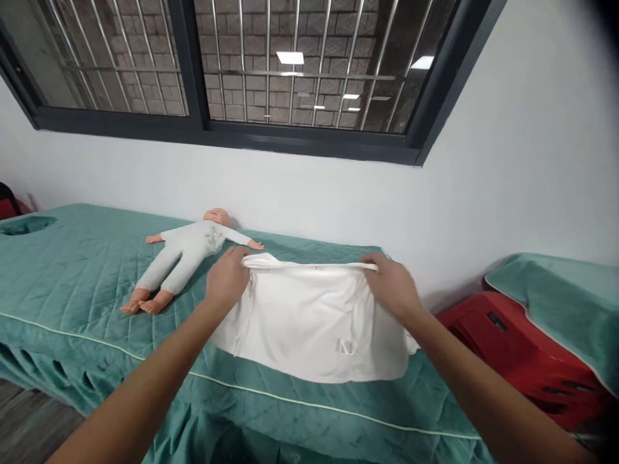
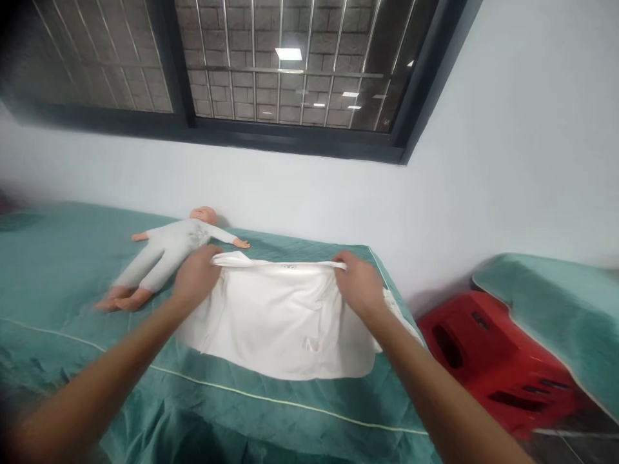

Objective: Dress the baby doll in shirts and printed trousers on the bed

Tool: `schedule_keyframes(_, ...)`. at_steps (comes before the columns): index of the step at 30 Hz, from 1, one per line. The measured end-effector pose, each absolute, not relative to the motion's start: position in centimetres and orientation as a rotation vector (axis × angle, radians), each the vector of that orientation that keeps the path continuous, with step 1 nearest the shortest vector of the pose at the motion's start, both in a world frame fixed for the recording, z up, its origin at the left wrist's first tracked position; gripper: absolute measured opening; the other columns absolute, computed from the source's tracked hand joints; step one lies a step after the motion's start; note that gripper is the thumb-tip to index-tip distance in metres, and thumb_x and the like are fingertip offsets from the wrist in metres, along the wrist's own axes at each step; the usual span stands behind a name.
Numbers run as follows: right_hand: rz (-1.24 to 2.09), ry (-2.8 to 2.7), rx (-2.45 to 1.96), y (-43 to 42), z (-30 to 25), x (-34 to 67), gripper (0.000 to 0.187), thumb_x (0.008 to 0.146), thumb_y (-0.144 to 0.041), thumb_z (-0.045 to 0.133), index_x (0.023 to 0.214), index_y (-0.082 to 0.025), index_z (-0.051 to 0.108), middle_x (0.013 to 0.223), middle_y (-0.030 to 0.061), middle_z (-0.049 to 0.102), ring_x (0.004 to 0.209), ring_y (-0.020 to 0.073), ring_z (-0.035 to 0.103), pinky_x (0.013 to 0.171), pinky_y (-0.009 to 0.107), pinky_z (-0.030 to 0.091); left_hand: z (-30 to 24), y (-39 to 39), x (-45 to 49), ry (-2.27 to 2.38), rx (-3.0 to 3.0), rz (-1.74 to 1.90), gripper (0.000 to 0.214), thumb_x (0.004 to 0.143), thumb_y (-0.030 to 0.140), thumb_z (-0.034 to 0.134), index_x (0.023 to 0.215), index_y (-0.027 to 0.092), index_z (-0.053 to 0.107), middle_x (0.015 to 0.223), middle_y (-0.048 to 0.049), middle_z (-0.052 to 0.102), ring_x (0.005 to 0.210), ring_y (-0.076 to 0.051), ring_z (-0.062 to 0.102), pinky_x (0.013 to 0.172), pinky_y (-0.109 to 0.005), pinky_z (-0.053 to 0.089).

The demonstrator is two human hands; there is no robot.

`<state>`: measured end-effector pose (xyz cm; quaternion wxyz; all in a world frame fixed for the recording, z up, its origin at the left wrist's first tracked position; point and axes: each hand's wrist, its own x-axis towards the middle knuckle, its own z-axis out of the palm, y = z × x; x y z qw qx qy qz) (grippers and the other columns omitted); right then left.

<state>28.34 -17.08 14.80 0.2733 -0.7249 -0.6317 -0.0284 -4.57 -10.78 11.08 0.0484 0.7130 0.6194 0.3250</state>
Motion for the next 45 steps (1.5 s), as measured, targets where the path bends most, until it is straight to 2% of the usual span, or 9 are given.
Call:
schedule_keyframes(5,-0.187,-1.935,-2.036,-14.8,7.5,23.3,0.041,0.079,-0.009,0.046,0.116,-0.014,0.060,0.122,0.0147,0.062,0.111,0.0283,0.054,0.092,0.037,0.042,5.3,-11.7,-0.2,2.065,2.368,0.590,0.034,0.085,0.008,0.043,0.113,0.016,0.060,0.118,-0.0170,0.059,0.110,-0.031,0.054,0.088,-0.044,0.047)
schedule_keyframes(10,0.123,-2.044,-1.872,-15.8,2.1,18.6,0.039,0.082,-0.011,0.043,0.118,-0.014,0.058,0.120,0.0126,0.061,0.115,0.0260,0.052,0.104,0.036,0.034,1.0,-14.7,3.3,1.608,2.714,0.597,0.034,0.088,0.007,0.039,0.110,0.015,0.063,0.121,-0.0142,0.060,0.125,-0.028,0.048,0.113,-0.048,0.031)
schedule_keyframes(14,0.167,-1.915,-1.996,-15.4,1.6,17.9,0.036,0.083,-0.015,0.043,0.116,-0.010,0.057,0.117,0.0176,0.061,0.118,0.0296,0.051,0.106,0.040,0.033,0.5,-13.9,4.0,1.653,2.520,0.509,0.039,0.085,0.003,0.038,0.113,0.013,0.062,0.123,-0.0145,0.061,0.118,-0.025,0.054,0.103,-0.038,0.043)
schedule_keyframes(19,0.235,-1.739,-2.160,-13.5,1.7,18.2,0.041,0.082,-0.024,0.046,0.118,-0.007,0.054,0.126,0.0255,0.056,0.121,0.0363,0.052,0.102,0.044,0.038,0.2,-10.8,4.4,1.879,2.338,0.527,0.040,0.090,0.009,0.036,0.124,0.006,0.057,0.138,-0.0214,0.050,0.134,-0.029,0.043,0.109,-0.043,0.037)
schedule_keyframes(25,0.136,-1.534,-2.146,-12.9,0.1,17.6,0.059,0.085,-0.030,0.046,0.139,-0.009,0.034,0.149,0.0263,0.032,0.135,0.0403,0.038,0.105,0.050,0.035,0.1,-9.9,5.0,2.077,2.275,0.710,0.050,0.092,0.016,0.038,0.141,0.005,0.041,0.159,-0.0216,0.019,0.143,-0.037,0.025,0.107,-0.048,0.038)
schedule_keyframes(30,-0.055,-1.447,-1.999,-12.8,-0.5,17.5,0.048,0.082,-0.023,0.049,0.128,-0.010,0.046,0.146,0.0234,0.033,0.129,0.0384,0.041,0.105,0.048,0.033,-0.1,-11.1,4.5,1.911,2.499,0.761,0.035,0.092,0.011,0.038,0.119,0.015,0.058,0.130,-0.0147,0.054,0.119,-0.029,0.050,0.097,-0.044,0.044)
schedule_keyframes(33,-0.085,-1.442,-2.008,-12.7,-0.5,17.6,0.038,0.081,-0.022,0.050,0.116,-0.009,0.054,0.137,0.0228,0.040,0.119,0.0364,0.048,0.101,0.046,0.035,-0.4,-11.2,4.2,1.799,2.537,0.648,0.024,0.092,0.015,0.040,0.100,0.016,0.063,0.107,-0.0113,0.062,0.105,-0.027,0.055,0.094,-0.043,0.044)
schedule_keyframes(40,-0.088,-1.511,-2.032,-13.2,-0.7,17.4,0.036,0.084,-0.023,0.049,0.118,-0.011,0.055,0.143,0.0221,0.033,0.119,0.0346,0.049,0.099,0.042,0.038,-0.6,-9.2,4.7,2.007,2.298,0.627,0.036,0.095,0.029,0.039,0.118,0.009,0.058,0.125,-0.0164,0.057,0.119,-0.030,0.050,0.100,-0.041,0.042)
schedule_keyframes(45,-0.144,-1.599,-2.053,-12.6,0.2,18.0,0.040,0.089,-0.025,0.045,0.126,-0.009,0.050,0.144,0.0226,0.034,0.120,0.0343,0.050,0.101,0.041,0.038,-0.5,-8.4,4.6,2.099,2.289,0.703,0.053,0.096,0.030,0.036,0.145,0.009,0.036,0.145,-0.0159,0.045,0.132,-0.033,0.039,0.102,-0.046,0.042)
